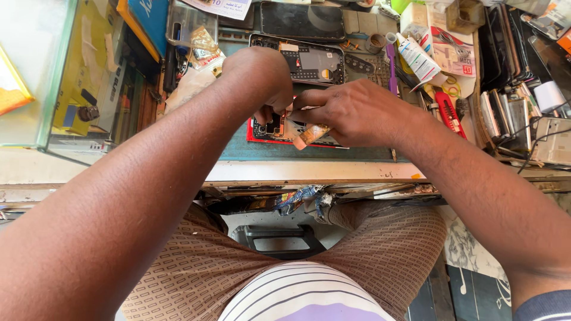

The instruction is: The person applies adhesive to a smartphone frame, then installs a new battery into the phone's chassis. They connect the battery ribbon cable and place the back cover over the assembly.

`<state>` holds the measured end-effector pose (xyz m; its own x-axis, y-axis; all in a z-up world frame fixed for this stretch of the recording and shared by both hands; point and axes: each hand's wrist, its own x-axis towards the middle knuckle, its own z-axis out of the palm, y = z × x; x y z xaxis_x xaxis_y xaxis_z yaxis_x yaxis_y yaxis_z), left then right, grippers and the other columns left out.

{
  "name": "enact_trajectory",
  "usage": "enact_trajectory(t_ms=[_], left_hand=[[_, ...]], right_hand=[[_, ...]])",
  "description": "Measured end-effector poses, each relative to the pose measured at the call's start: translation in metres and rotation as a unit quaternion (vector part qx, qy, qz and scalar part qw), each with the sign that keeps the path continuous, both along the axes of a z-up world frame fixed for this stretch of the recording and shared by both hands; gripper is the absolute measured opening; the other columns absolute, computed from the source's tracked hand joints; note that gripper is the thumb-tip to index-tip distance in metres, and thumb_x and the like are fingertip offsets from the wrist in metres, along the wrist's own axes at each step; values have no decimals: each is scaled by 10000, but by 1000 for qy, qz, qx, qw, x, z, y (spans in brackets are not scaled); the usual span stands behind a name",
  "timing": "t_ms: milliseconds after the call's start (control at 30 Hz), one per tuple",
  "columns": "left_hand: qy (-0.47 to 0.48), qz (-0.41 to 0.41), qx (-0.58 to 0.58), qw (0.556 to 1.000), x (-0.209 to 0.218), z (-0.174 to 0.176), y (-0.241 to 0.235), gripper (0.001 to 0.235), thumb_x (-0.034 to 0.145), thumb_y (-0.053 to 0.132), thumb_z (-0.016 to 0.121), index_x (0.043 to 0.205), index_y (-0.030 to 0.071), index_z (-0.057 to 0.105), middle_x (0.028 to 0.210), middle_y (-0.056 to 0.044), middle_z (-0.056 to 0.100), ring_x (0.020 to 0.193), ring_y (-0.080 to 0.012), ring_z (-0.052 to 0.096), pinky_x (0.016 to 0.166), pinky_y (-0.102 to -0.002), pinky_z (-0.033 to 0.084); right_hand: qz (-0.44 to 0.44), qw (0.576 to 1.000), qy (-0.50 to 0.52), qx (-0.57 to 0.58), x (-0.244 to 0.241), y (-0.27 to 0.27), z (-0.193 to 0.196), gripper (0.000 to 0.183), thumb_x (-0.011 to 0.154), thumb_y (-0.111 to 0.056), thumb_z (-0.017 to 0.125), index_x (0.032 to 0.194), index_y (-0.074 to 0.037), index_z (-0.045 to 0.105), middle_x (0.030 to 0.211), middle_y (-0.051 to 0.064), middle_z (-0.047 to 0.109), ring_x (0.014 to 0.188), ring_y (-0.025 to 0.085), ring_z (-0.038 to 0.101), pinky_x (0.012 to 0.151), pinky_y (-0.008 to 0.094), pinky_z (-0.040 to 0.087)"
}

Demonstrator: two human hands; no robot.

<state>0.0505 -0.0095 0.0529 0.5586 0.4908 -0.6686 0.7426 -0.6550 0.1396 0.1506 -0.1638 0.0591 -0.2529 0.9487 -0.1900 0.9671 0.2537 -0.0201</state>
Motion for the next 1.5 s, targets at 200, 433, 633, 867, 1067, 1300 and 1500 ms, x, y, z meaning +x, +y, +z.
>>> enact_trajectory(t_ms=[200,433,633,867,1067,1300,1500], left_hand=[[23,-5,-16,1000,2,-5,5,167,945,303,721,943,158,805,920,54,831,813,-73,777,827,-287,571],[38,-6,-18,999,4,-10,10,158,942,293,723,972,173,821,936,61,830,834,-69,774,828,-284,571],[12,-7,-14,1000,2,-12,11,155,937,299,726,920,175,816,931,53,832,862,-90,789,802,-301,569],[-370,-63,204,904,-69,-39,-2,89,862,170,719,890,167,804,836,-121,739,789,-349,716,679,-461,561],[-458,-164,220,846,-114,-51,-27,383,892,282,668,1241,129,712,1101,-126,686,956,-281,658,725,-438,544],[-443,-226,207,843,-111,-46,-30,615,885,558,697,1316,120,670,1150,-83,624,1107,-272,567,845,-445,425],[-389,-219,205,871,-107,-43,-36,847,761,726,724,1299,75,647,1127,-100,602,1079,-277,551,808,-455,404]], right_hand=[[38,998,23,52,3,4,-5,647,778,15,633,1364,-258,668,1352,-48,639,1002,249,704,666,418,579],[39,998,28,40,5,2,-4,477,889,-27,605,1316,-218,696,1329,-77,658,1021,209,708,720,388,590],[36,998,27,38,3,4,-5,599,808,0,608,1354,-238,665,1345,-54,647,1066,223,691,747,409,591],[3,1000,24,14,7,0,-13,554,878,-184,665,1419,-280,599,1386,-13,606,1124,259,658,808,450,570],[-4,1000,20,4,6,1,-14,618,834,-127,674,1422,-300,596,1413,-5,587,1122,272,653,838,452,562],[-20,999,40,5,4,-1,-13,575,854,-159,693,1412,-265,604,1387,-27,611,1122,262,664,840,458,562],[28,993,106,51,19,-4,-20,768,695,45,617,1413,-230,617,1416,26,602,1138,289,665,764,447,556]])
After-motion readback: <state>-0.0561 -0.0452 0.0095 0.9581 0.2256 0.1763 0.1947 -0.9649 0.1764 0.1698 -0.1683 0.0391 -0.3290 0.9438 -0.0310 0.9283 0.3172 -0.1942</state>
